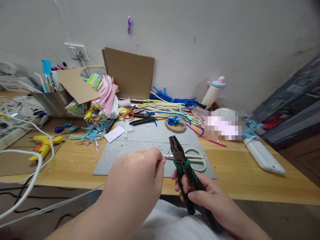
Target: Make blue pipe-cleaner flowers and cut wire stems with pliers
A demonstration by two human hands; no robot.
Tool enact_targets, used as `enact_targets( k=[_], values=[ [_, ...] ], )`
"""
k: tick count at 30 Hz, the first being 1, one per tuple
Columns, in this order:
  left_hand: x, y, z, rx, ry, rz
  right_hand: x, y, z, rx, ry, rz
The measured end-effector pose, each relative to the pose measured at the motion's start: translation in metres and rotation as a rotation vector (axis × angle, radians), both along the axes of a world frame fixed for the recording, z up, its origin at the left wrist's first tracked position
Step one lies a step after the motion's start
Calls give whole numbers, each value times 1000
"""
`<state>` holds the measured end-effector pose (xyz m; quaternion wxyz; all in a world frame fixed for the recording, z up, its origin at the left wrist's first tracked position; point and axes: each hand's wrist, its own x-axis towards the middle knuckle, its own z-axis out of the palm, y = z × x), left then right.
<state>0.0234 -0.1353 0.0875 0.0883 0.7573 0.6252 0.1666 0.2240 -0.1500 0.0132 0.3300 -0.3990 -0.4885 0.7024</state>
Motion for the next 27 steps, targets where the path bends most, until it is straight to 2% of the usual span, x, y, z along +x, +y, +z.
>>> enact_targets(
  k=[5, 8, 14, 19, 23, 27],
  values=[
    [0, 1, -2, 11, -50, 1, -5, 0, 0, 140, -174, -81],
    [1, 5, -6, 28, -106, -2, -7, 4, 0, 158, -231, -164],
    [-1, 16, -18, -23, -200, 12, -10, 18, -7, 121, -202, -83],
    [-3, 18, -23, -31, -242, 16, -15, 24, -14, 67, -210, -102],
    [-1, 20, -24, -16, -232, 24, -17, 31, -20, 136, -329, -143],
    [2, 22, -25, -1, -215, 24, -19, 42, -28, 214, -358, -154]
  ],
)
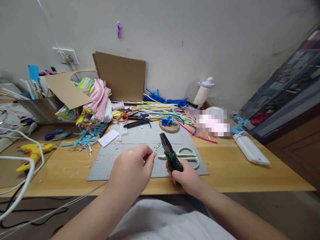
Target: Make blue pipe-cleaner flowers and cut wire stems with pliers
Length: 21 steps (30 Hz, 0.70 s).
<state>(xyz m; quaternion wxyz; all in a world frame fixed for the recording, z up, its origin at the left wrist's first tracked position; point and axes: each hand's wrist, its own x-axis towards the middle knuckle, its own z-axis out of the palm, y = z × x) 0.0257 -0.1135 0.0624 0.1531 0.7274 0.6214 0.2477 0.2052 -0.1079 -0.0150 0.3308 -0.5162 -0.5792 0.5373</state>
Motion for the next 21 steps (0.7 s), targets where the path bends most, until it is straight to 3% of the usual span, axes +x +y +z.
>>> enact_targets(
  k=[9, 16, 21],
  values=[
    [-2, 5, -1, -10, -31, -9, -2, 4, 0, -28, 75, -17],
    [-7, 7, -2, -58, -117, -44, -2, -15, 3, -458, 542, 122],
    [-17, 5, 2, -81, -175, 8, 16, -12, 12, -312, 537, -137]
  ],
)
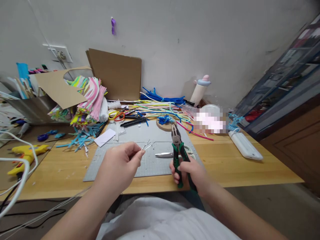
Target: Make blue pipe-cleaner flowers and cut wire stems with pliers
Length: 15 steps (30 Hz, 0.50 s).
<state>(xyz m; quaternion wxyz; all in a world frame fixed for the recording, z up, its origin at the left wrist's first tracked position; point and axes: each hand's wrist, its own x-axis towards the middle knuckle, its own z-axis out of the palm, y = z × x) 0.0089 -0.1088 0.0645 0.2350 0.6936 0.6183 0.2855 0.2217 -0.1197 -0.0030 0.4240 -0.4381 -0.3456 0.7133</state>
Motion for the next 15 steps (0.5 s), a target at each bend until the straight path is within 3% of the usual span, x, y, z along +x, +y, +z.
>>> enact_targets(
  k=[5, 9, 15],
  values=[
    [4, -2, 4, -70, -100, -54, 8, 0, 6, -50, 13, -69],
    [15, 0, -5, -87, -130, -79, -3, -1, 10, -111, 47, -40],
    [23, 3, -20, 34, 62, -182, -21, 7, 14, -58, 39, -164]
  ],
)
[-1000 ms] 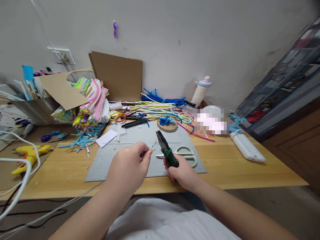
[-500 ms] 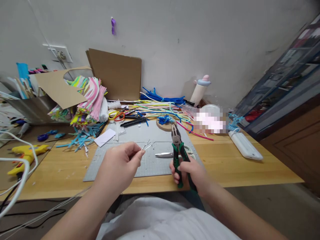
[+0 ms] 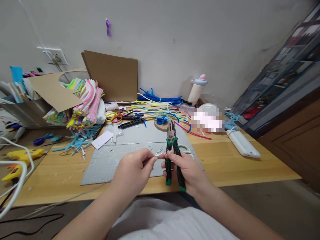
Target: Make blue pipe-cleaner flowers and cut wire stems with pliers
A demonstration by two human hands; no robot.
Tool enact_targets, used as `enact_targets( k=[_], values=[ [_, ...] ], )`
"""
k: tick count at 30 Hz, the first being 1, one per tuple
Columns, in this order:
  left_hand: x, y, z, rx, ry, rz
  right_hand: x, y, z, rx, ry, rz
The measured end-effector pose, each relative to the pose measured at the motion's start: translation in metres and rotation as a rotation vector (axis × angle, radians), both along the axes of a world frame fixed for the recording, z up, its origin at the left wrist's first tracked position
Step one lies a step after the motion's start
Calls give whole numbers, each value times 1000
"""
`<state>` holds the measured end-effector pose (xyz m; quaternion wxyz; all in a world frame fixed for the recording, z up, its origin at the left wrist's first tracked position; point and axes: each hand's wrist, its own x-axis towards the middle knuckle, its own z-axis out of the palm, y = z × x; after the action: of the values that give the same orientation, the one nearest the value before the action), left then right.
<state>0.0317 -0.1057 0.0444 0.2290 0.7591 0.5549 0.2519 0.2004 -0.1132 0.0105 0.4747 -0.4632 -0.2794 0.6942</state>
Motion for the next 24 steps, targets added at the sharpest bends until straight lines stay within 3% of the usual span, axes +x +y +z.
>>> enact_targets(
  k=[5, 9, 13, 18, 24],
  values=[
    [9, 31, -15, 198, 410, -45, 10, 7, -11, -18, 97, -271],
    [35, 63, -43, 160, 436, -191, 28, 7, -16, 15, 157, -393],
    [61, 82, -66, 133, 377, -167, 43, 1, -17, 60, 126, -439],
    [65, 91, -73, 141, 211, -72, 53, -3, -18, 92, 15, -404],
    [50, 93, -61, 171, -14, -28, 56, -8, -25, 116, -215, -152]
  ],
)
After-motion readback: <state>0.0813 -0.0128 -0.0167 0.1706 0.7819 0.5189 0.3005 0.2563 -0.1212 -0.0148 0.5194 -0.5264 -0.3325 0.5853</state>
